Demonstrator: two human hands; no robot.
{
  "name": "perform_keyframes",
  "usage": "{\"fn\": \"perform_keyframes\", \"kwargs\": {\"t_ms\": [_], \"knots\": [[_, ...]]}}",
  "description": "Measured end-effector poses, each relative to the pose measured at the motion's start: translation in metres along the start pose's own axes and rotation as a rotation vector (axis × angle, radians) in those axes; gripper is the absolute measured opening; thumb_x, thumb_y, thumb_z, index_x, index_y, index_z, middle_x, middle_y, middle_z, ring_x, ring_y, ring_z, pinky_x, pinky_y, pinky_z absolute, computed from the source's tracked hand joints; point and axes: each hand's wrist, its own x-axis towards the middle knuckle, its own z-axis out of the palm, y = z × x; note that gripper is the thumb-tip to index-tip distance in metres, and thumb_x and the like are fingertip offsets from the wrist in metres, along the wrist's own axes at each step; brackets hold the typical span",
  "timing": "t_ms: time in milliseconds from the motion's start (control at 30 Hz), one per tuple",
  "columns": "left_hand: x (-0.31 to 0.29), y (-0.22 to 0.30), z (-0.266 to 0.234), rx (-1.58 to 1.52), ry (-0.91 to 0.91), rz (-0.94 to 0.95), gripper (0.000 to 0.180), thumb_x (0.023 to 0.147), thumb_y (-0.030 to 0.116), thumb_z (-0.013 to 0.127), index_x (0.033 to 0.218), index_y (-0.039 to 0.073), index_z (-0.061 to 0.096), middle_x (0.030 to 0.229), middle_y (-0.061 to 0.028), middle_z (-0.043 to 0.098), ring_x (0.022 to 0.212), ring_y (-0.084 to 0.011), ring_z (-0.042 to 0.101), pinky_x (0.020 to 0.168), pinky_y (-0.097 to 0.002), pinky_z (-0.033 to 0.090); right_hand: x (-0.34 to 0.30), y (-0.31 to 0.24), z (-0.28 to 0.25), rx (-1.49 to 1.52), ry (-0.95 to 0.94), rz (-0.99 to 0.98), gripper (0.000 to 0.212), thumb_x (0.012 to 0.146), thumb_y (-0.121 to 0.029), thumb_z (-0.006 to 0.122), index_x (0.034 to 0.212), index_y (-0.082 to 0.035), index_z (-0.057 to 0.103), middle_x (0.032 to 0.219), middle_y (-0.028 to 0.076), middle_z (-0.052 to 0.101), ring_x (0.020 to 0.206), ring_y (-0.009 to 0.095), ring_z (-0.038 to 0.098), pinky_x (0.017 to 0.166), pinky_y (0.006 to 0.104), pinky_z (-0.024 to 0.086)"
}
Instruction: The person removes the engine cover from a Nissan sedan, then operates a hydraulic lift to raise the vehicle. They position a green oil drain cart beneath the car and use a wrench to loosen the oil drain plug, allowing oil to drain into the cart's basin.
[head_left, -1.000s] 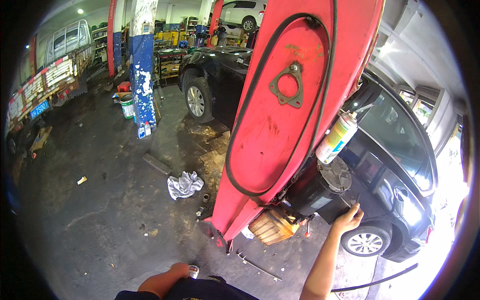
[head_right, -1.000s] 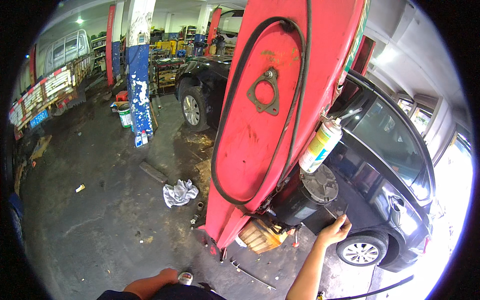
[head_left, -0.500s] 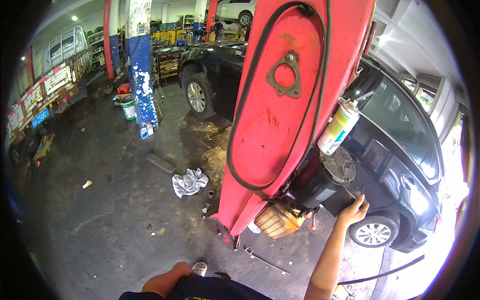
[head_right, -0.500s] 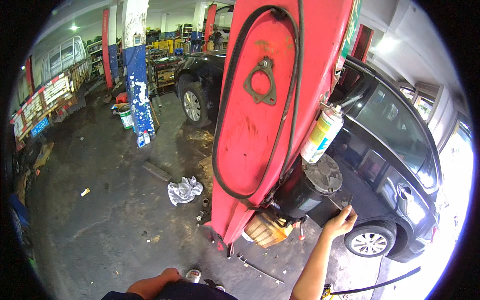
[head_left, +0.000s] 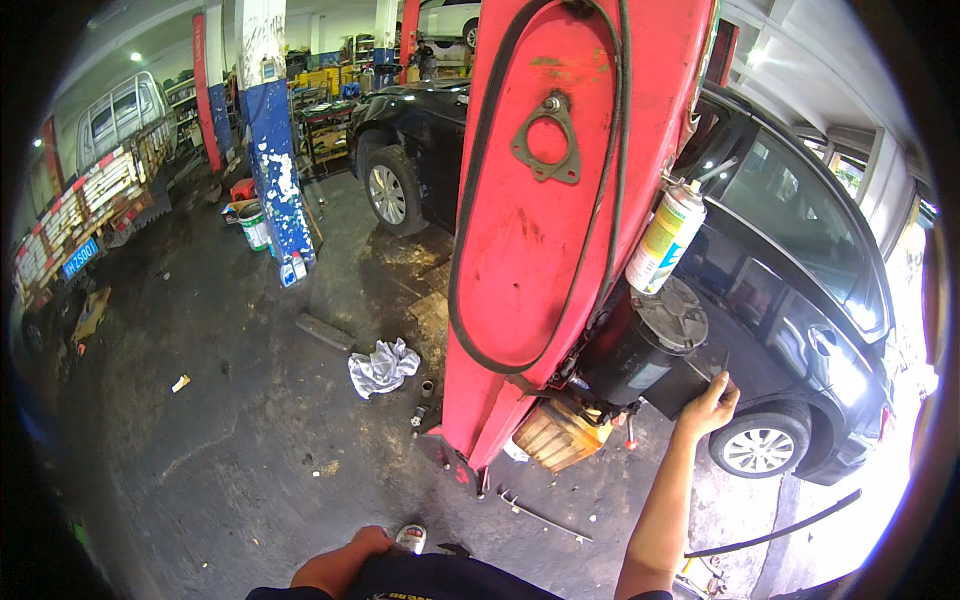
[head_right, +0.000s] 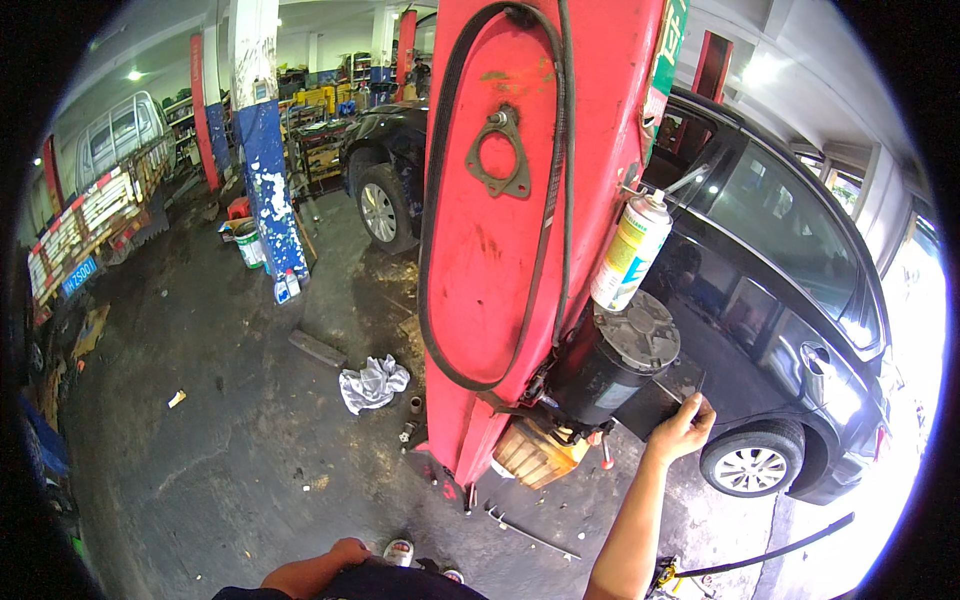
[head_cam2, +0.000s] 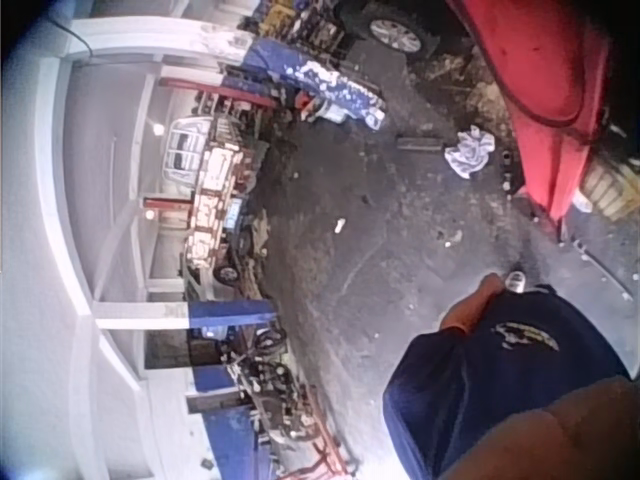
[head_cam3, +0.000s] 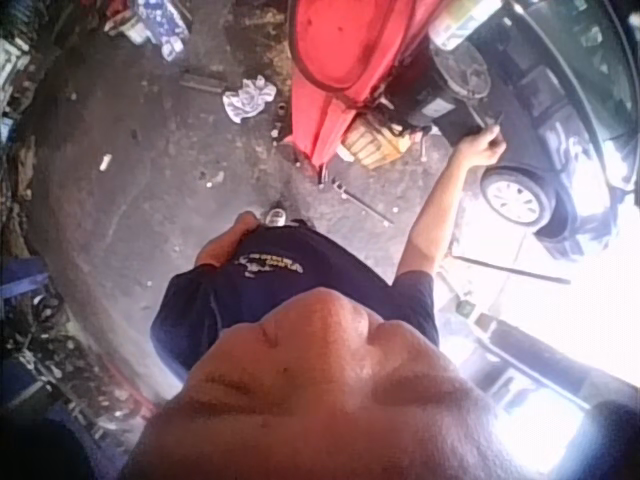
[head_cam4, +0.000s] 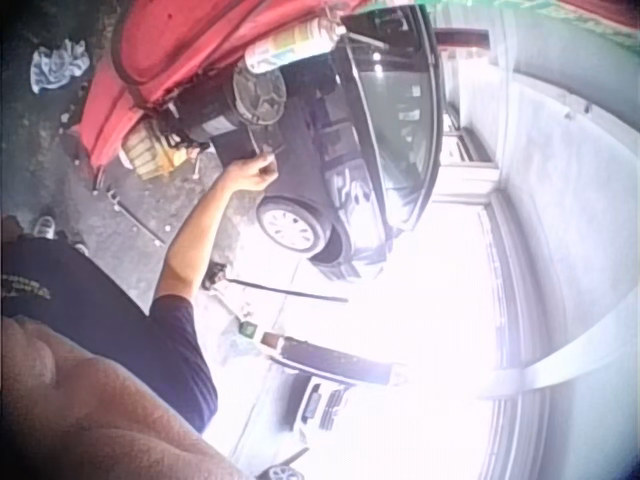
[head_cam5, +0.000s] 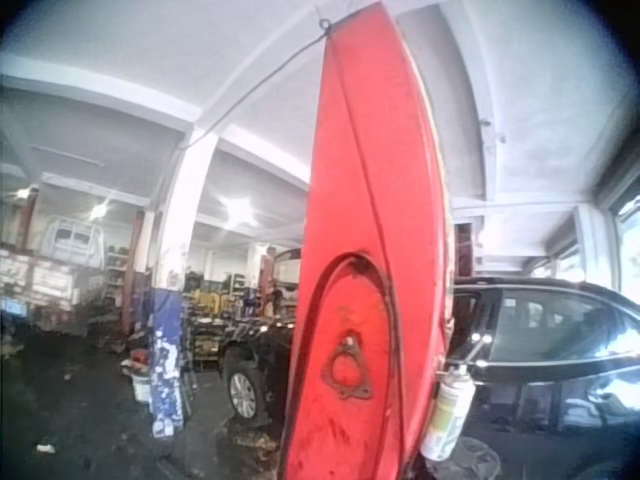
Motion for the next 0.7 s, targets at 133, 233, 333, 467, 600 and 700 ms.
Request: {"fn": "perform_keyframes", "kwargs": {"t_ms": [133, 233, 333, 467, 600, 700], "knots": [[0.0, -0.002, 0.001, -0.004, 0.008, 0.033, 0.052, 0.082, 0.054, 0.064, 0.105, 0.01, 0.079, 0.11, -0.02, 0.075, 0.105, -0.0391, 0.071, 0.095, -0.0478, 0.055, -0.001, -0.003, 0.002, -0.018, 0.033, -0.05, 0.036, 0.1, -0.031, 0.068, 0.084, 0.002, 0.064, 0.073, 0.002, 0.059, 0.07, 0.013, 0.048, 0.066, 0.031, 0.041], [0.0, -0.001, 0.002, 0.009, 0.013, 0.026, 0.052, 0.082, 0.054, 0.063, 0.105, 0.01, 0.079, 0.11, -0.02, 0.075, 0.106, -0.0388, 0.071, 0.095, -0.0475, 0.054, -0.001, -0.003, 0.002, 0.004, 0.028, -0.024, 0.037, 0.099, -0.031, 0.069, 0.084, 0.002, 0.064, 0.073, 0.002, 0.058, 0.07, 0.013, 0.047, 0.066, 0.0313, 0.041], [-0.001, 0.0, 0.002, 0.031, 0.026, 0.035, 0.052, 0.083, 0.054, 0.062, 0.105, 0.01, 0.079, 0.109, -0.0195, 0.075, 0.106, -0.0386, 0.071, 0.096, -0.0473, 0.054, 0.0, 0.0, 0.0, -0.025, 0.013, 0.019, 0.031, 0.098, -0.029, 0.071, 0.092, 0.001, 0.067, 0.079, 0.002, 0.063, 0.072, 0.011, 0.052, 0.068, 0.0277, 0.043], [-0.004, 0.0, 0.0, 0.008, -0.003, 0.008, 0.05, 0.084, 0.053, 0.061, 0.103, 0.01, 0.079, 0.108, -0.0188, 0.075, 0.106, -0.0382, 0.071, 0.095, -0.0473, 0.054, 0.0, 0.001, 0.001, 0.006, 0.016, 0.01, 0.028, 0.098, -0.026, 0.071, 0.094, 0.002, 0.068, 0.081, 0.003, 0.065, 0.074, 0.011, 0.054, 0.069, 0.028, 0.045], [0.0, -0.004, 0.006, 0.039, 0.036, 0.031, 0.049, 0.085, 0.052, 0.06, 0.1, 0.01, 0.08, 0.108, -0.0185, 0.075, 0.105, -0.0381, 0.071, 0.094, -0.0478, 0.055, -0.002, -0.008, 0.002, -0.01, 0.006, 0.008, 0.026, 0.097, -0.023, 0.071, 0.095, 0.002, 0.069, 0.082, 0.004, 0.067, 0.074, 0.012, 0.056, 0.07, 0.0288, 0.047], [0.006, -0.013, 0.012, 0.152, 0.003, 0.099, 0.054, 0.087, 0.055, 0.056, 0.1, 0.008, 0.08, 0.108, -0.0193, 0.075, 0.105, -0.039, 0.07, 0.095, -0.0486, 0.054, 0.0, -0.019, 0.0, 0.049, 0.016, 0.052, 0.022, 0.096, -0.02, 0.07, 0.095, 0.002, 0.068, 0.087, 0.007, 0.069, 0.078, 0.014, 0.059, 0.072, 0.0316, 0.05]]}}
